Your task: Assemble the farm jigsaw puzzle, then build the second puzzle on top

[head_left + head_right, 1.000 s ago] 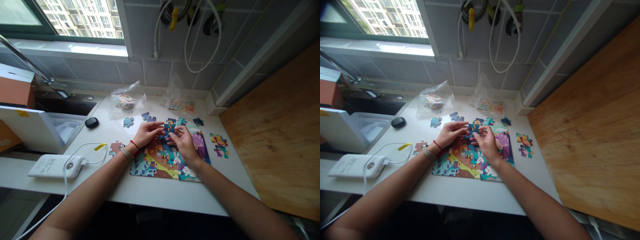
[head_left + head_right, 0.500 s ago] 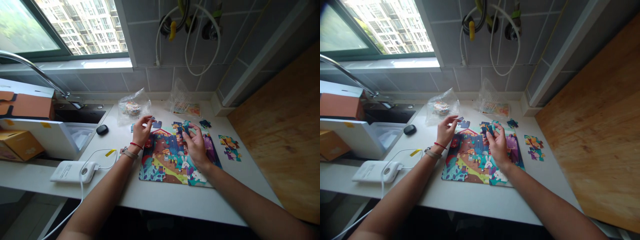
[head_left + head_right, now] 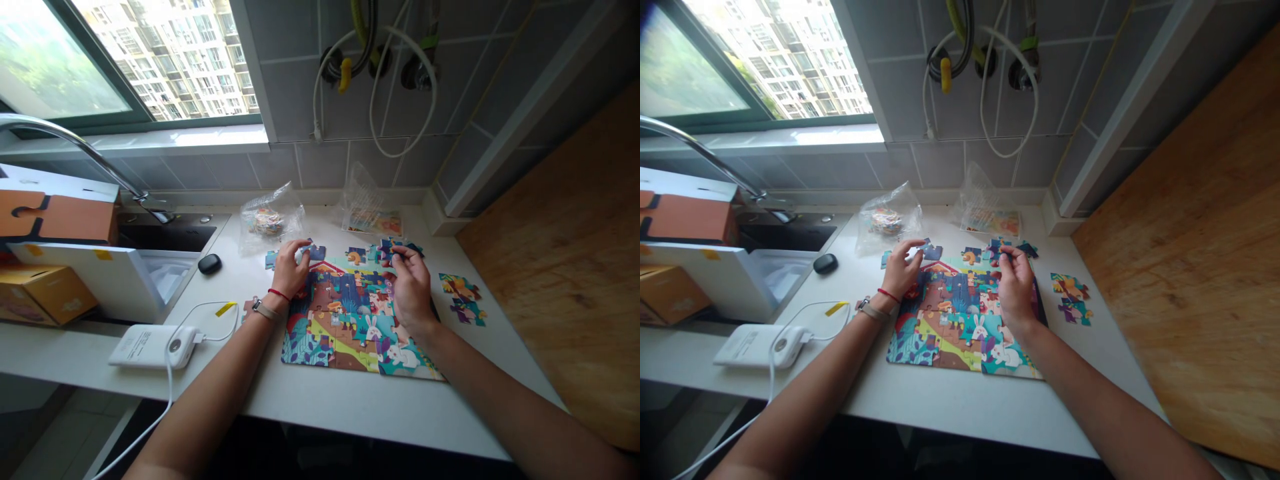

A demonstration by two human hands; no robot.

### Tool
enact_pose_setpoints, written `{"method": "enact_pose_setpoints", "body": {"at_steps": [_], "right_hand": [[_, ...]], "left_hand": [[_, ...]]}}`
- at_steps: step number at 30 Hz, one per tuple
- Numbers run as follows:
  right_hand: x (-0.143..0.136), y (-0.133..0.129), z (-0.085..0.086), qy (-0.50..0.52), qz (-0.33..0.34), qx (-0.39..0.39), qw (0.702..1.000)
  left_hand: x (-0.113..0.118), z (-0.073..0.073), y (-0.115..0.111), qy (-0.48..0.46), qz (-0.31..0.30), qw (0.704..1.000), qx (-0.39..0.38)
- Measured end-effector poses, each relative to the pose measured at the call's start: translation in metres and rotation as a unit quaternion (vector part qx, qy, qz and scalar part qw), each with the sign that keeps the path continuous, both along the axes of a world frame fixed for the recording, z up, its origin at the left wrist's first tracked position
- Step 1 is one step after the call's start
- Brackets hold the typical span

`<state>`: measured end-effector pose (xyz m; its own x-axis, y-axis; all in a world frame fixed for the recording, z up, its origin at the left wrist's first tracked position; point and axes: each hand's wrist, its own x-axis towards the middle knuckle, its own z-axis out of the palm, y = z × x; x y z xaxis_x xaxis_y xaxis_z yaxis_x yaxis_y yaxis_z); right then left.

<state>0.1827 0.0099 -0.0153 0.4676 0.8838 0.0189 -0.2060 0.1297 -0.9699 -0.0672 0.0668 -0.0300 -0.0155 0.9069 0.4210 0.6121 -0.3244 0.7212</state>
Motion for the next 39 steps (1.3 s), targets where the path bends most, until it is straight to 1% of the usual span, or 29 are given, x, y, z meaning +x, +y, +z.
{"method": "enact_pose_setpoints", "body": {"at_steps": [3, 5, 8, 11, 14, 16, 19, 21, 24, 27, 30, 33, 36, 39], "right_hand": [[0.017, 0.015, 0.002, -0.016, -0.06, 0.03, 0.998], [0.029, 0.026, 0.001, -0.034, -0.088, 0.049, 0.994], [0.051, 0.041, -0.007, -0.076, -0.117, 0.059, 0.988], [0.075, 0.053, -0.017, -0.124, -0.147, 0.066, 0.979], [0.095, 0.063, -0.027, -0.159, -0.16, 0.064, 0.972], [0.102, 0.067, -0.033, -0.17, -0.162, 0.056, 0.97], [0.105, 0.071, -0.038, -0.169, -0.153, 0.044, 0.973], [0.103, 0.07, -0.039, -0.176, -0.147, 0.037, 0.973], [0.095, 0.066, -0.038, -0.22, -0.141, 0.035, 0.964], [0.089, 0.06, -0.036, -0.255, -0.134, 0.037, 0.957], [0.086, 0.057, -0.037, -0.266, -0.131, 0.037, 0.954], [0.087, 0.057, -0.038, -0.275, -0.132, 0.049, 0.951], [0.087, 0.057, -0.039, -0.288, -0.128, 0.054, 0.948], [0.086, 0.056, -0.038, -0.294, -0.131, 0.045, 0.946]], "left_hand": [[-0.003, -0.004, 0.003, -0.018, 0.027, 0.999, -0.011], [-0.004, -0.007, 0.005, -0.028, 0.034, 0.999, -0.019], [-0.003, -0.009, 0.005, -0.037, 0.028, 0.999, -0.024], [-0.002, -0.007, 0.003, -0.044, 0.03, 0.998, -0.021], [-0.002, -0.004, 0.003, -0.066, 0.052, 0.996, -0.005], [-0.003, -0.003, 0.004, -0.093, 0.07, 0.993, 0.005], [-0.006, -0.005, 0.005, -0.119, 0.078, 0.99, 0.006], [-0.007, -0.007, 0.006, -0.107, 0.072, 0.992, 0.002], [-0.005, -0.007, 0.006, -0.065, 0.048, 0.997, 0.004], [0.0, -0.001, 0.0, -0.035, 0.0, 0.999, 0.014], [0.008, 0.008, -0.011, 0.007, -0.068, 0.997, 0.033], [0.015, 0.014, -0.021, 0.061, -0.145, 0.985, 0.067], [0.02, 0.013, -0.026, 0.087, -0.183, 0.977, 0.069], [0.023, 0.009, -0.028, 0.107, -0.197, 0.973, 0.06]]}}
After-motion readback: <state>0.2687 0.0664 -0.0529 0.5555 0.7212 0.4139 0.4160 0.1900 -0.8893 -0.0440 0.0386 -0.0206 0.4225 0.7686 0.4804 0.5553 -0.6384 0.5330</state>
